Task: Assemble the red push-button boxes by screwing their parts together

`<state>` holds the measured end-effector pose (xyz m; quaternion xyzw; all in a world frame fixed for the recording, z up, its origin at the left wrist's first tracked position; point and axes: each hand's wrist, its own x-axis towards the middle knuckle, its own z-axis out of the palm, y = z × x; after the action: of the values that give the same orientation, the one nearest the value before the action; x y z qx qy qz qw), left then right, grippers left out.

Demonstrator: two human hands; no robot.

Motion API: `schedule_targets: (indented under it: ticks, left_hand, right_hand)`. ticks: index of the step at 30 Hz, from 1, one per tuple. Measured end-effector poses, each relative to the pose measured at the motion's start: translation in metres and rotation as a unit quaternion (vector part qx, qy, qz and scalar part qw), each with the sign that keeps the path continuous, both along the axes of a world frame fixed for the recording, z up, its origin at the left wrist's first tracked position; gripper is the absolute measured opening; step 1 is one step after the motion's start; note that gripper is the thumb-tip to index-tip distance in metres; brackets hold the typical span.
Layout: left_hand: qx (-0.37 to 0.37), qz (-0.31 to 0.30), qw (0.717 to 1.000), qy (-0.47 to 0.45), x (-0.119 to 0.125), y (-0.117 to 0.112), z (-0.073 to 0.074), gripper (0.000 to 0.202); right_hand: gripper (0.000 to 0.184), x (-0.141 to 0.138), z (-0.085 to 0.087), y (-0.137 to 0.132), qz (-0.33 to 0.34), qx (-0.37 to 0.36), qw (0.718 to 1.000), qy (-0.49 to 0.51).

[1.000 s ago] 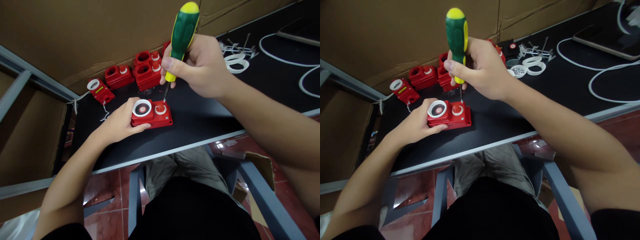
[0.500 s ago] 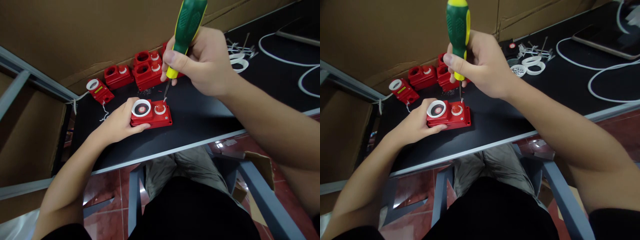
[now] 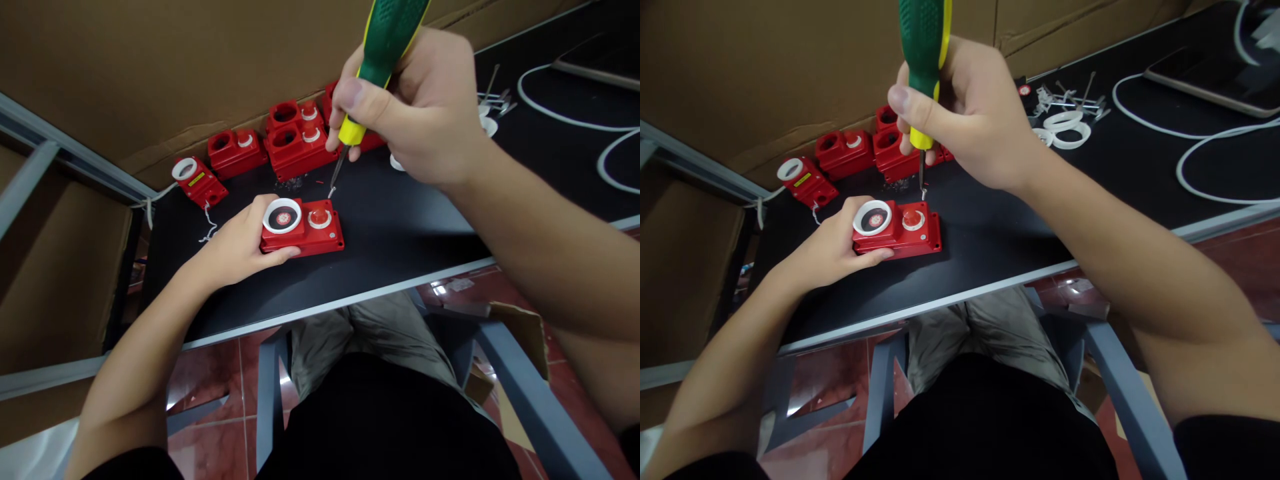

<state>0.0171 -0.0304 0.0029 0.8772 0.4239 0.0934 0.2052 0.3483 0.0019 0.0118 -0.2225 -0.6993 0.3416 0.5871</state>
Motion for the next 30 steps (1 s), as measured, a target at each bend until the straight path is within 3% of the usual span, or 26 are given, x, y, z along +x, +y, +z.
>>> schedule_targets:
  ticks: [6, 10, 12, 15, 20, 24, 30]
  left_hand:
    - [-0.001, 0.002, 1.000, -0.004, 0.001, 0.000, -0.001, 0.104]
    - [-0.013, 0.014, 1.000, 0.004, 0.001, -0.001, 0.002, 0.105]
    - [-0.016, 0.018, 1.000, 0.006, 0.001, -0.001, 0.003, 0.104]
    - [-0.017, 0.017, 1.000, 0.003, 0.002, -0.001, 0.003, 0.101]
    - [-0.025, 0.023, 0.999, 0.005, 0.003, 0.000, 0.002, 0.101]
    - [-0.024, 0.018, 1.000, 0.000, 0.002, 0.000, 0.002, 0.099]
    - [-0.016, 0.013, 1.000, 0.001, 0.000, 0.001, 0.000, 0.099]
  right_hand:
    - [0.022, 0.006, 0.005, 0.012, -0.028, 0.000, 0.999, 0.036]
    - [0.034, 0.015, 0.002, 0.032, -0.025, 0.000, 0.997, 0.074]
    - [0.030, 0.020, 0.001, 0.041, -0.033, 0.007, 0.996, 0.088]
    - [0.023, 0.027, 0.003, 0.050, -0.098, -0.005, 0.986, 0.133]
    - [0.052, 0.043, 0.014, 0.062, -0.209, -0.041, 0.961, 0.174]
    - [0.063, 0.063, 0.017, 0.080, -0.282, -0.059, 0.936, 0.201]
    - [0.070, 0.086, -0.004, 0.120, -0.350, -0.068, 0.911, 0.205]
